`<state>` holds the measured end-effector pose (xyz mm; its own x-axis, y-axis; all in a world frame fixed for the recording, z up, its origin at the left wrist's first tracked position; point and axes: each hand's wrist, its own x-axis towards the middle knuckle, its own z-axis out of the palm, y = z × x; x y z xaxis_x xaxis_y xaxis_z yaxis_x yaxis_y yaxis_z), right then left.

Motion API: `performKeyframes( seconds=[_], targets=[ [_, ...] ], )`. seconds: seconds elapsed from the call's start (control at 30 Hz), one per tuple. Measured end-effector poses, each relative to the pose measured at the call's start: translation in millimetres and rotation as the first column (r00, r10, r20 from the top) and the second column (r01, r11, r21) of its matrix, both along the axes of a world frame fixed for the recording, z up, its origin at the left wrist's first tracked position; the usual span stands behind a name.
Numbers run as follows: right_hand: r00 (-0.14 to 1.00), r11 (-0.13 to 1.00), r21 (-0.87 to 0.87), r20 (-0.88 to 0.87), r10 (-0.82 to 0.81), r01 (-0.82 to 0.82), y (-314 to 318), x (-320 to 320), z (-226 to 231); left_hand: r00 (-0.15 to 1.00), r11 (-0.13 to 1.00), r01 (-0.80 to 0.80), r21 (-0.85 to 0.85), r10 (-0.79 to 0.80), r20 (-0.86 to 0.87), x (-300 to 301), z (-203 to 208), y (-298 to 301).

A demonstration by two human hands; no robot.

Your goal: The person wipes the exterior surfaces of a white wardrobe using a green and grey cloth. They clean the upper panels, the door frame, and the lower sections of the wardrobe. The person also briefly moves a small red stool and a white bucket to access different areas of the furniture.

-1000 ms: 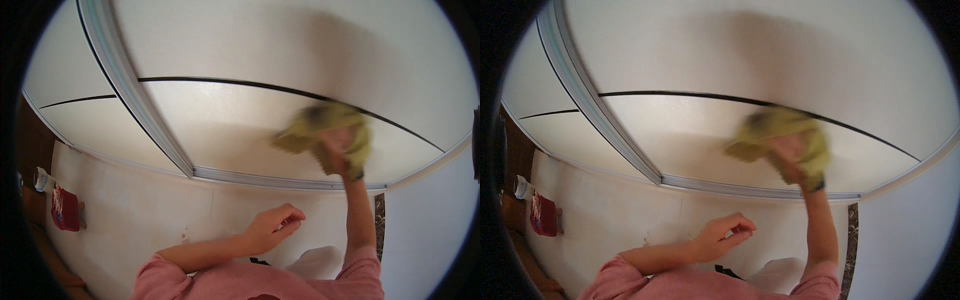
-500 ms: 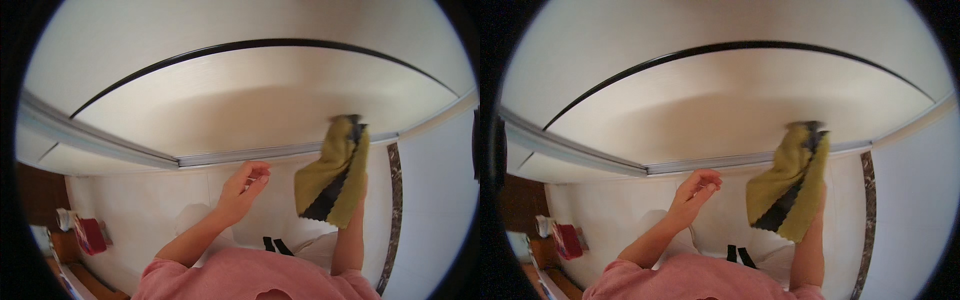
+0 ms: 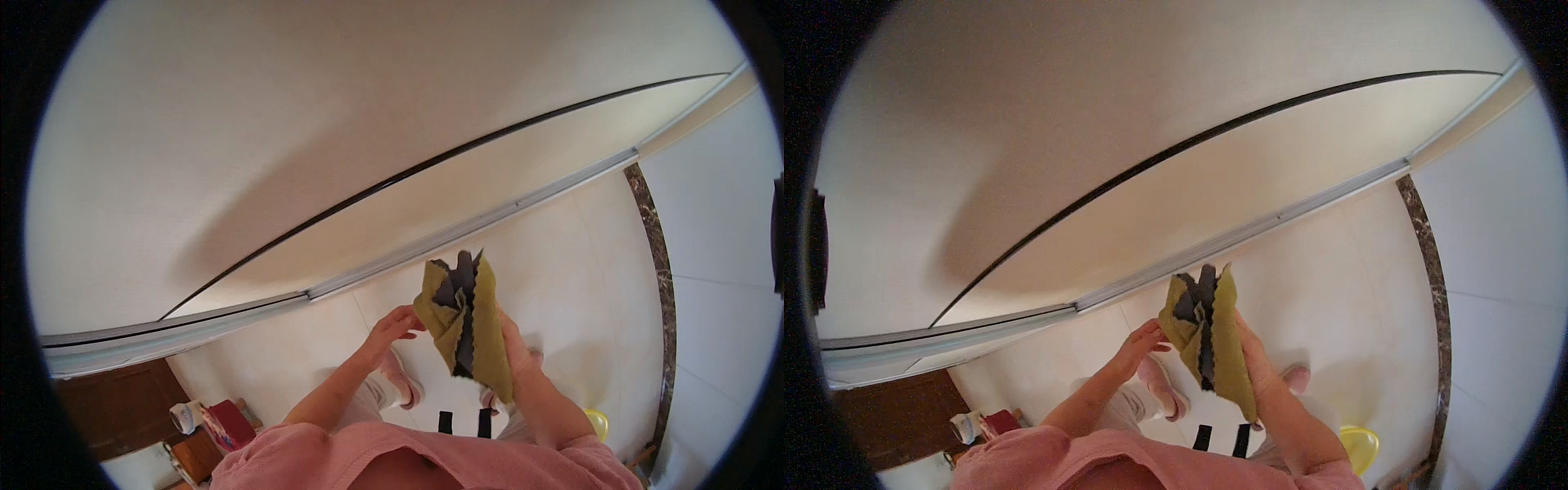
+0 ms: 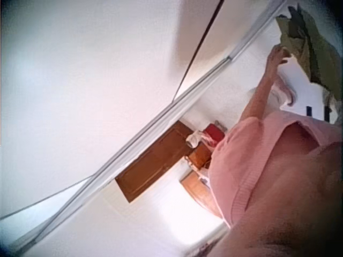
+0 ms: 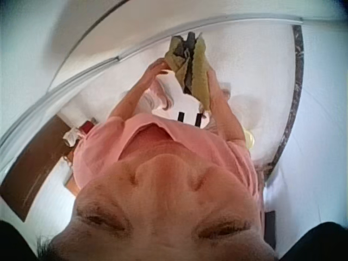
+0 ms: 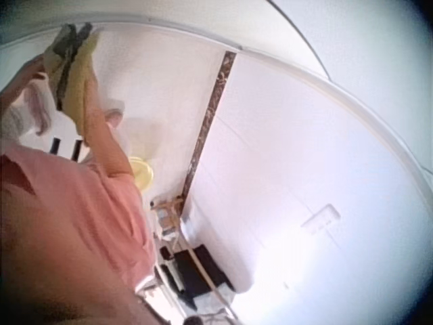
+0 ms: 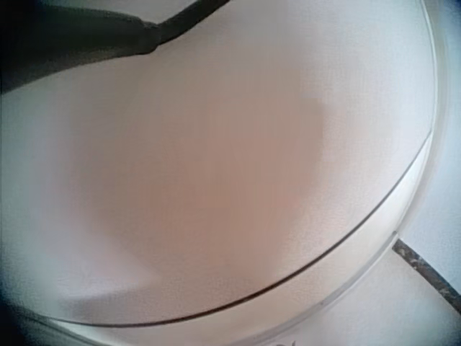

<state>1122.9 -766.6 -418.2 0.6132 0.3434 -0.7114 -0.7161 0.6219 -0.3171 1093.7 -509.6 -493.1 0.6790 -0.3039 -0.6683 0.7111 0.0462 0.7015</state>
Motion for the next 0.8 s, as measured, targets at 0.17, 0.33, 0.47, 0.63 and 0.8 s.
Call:
performKeyframes(
  seconds=[0.17, 0.33, 0.47, 0.63, 0.8],
  targets=[
    [0.992, 0.996, 0.01, -0.091, -0.084, 0.085, 20, -6, 13, 0.963, 0.932, 0.059, 0.358, -0.147, 0.226, -49, -24, 22],
    [0.948, 0.967, -0.011, -0.192, -0.254, 0.256, 14, -80, -20, 0.881, 0.683, 0.142, 0.716, -0.417, 0.223, -107, 30, 33],
    [0.928, 0.949, 0.079, -0.249, -0.279, 0.306, 44, -150, 42, 0.924, 0.702, 0.195, 0.685, -0.366, 0.113, -146, 126, 59],
    [0.975, 0.998, -0.009, -0.212, -0.062, 0.062, 64, -222, 149, 0.934, 0.675, 0.304, 0.672, -0.35, -0.071, -227, 191, 136],
    [0.98, 0.981, -0.156, -0.178, 0.089, -0.117, 97, -220, 203, 0.999, 0.587, -0.013, 0.81, 0.048, -0.019, -387, 167, 231]
  ],
)
